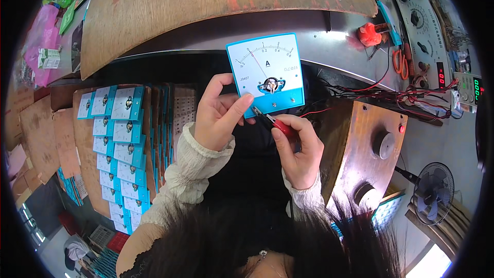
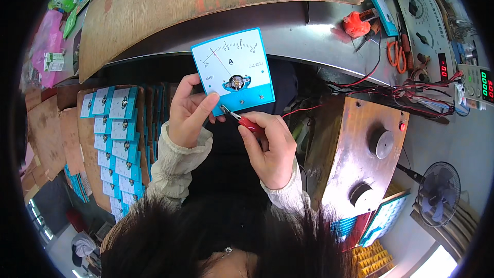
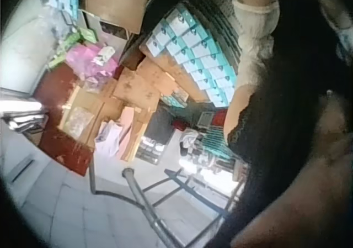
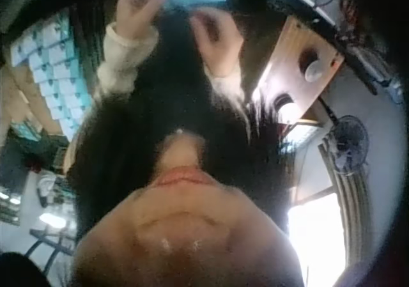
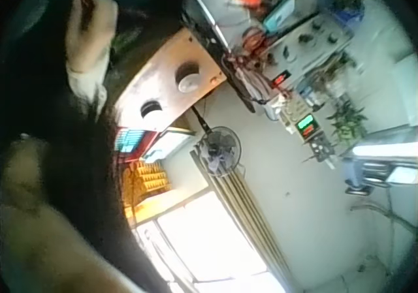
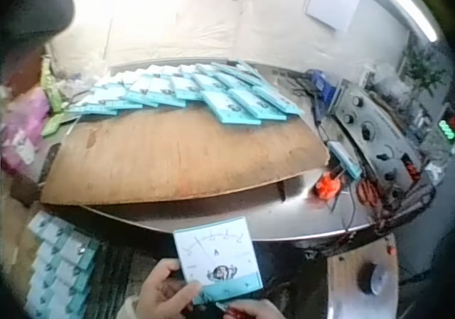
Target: Connecting analog ammeters to a testing rig using probes to verify functionality.
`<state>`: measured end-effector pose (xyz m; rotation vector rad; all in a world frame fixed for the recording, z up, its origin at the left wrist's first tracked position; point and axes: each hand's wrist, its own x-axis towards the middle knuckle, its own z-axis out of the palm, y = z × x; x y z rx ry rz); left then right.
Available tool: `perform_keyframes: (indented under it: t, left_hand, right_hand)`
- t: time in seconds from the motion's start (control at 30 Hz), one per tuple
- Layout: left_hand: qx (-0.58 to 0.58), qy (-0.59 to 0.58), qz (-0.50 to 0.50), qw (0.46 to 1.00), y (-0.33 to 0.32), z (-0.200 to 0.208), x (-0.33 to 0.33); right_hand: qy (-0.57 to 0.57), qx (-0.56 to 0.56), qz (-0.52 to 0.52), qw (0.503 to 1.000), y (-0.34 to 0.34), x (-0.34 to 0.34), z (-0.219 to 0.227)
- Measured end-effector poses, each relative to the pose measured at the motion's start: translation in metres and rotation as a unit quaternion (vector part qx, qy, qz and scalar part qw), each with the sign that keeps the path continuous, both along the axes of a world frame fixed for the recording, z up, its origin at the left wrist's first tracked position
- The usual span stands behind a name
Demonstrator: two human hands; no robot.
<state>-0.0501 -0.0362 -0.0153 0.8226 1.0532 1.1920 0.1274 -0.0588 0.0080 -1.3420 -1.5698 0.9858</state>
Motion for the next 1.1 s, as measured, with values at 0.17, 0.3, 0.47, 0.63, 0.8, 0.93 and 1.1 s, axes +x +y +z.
perform_keyframes:
  t: [0.17, 0.3, 0.47, 0.63, 0.8, 0.93, 1.1]
  left_hand:
    - [0.004, -0.003, 0.002, 1.000, 0.000, 0.001, -0.002]
    - [-0.015, -0.021, 0.021, 0.999, -0.013, 0.006, -0.012]
    - [-0.002, 0.079, 0.153, 0.985, -0.034, 0.022, -0.041]
    - [0.035, 0.277, 0.581, 0.765, -0.124, -0.015, -0.255]
    - [-0.076, 0.391, 0.647, 0.650, -0.233, -0.068, -0.434]
    - [-0.315, 0.478, 0.489, 0.659, -0.202, -0.081, -0.431]
    - [-0.325, 0.675, 0.319, 0.581, -0.170, -0.072, -0.406]
  right_hand:
    - [0.013, -0.023, -0.009, 1.000, -0.002, -0.007, 0.004]
    - [-0.011, 0.053, 0.042, 0.998, 0.000, -0.023, -0.003]
    - [-0.045, 0.157, 0.095, 0.982, -0.001, -0.023, -0.007]
    - [-0.151, -0.014, 0.001, 0.988, 0.002, 0.023, -0.046]
    - [-0.200, -0.084, -0.033, 0.976, 0.026, 0.039, -0.046]
    - [-0.145, -0.022, -0.045, 0.988, 0.033, 0.041, -0.052]
    - [-0.144, -0.006, -0.061, 0.988, 0.027, 0.033, -0.051]
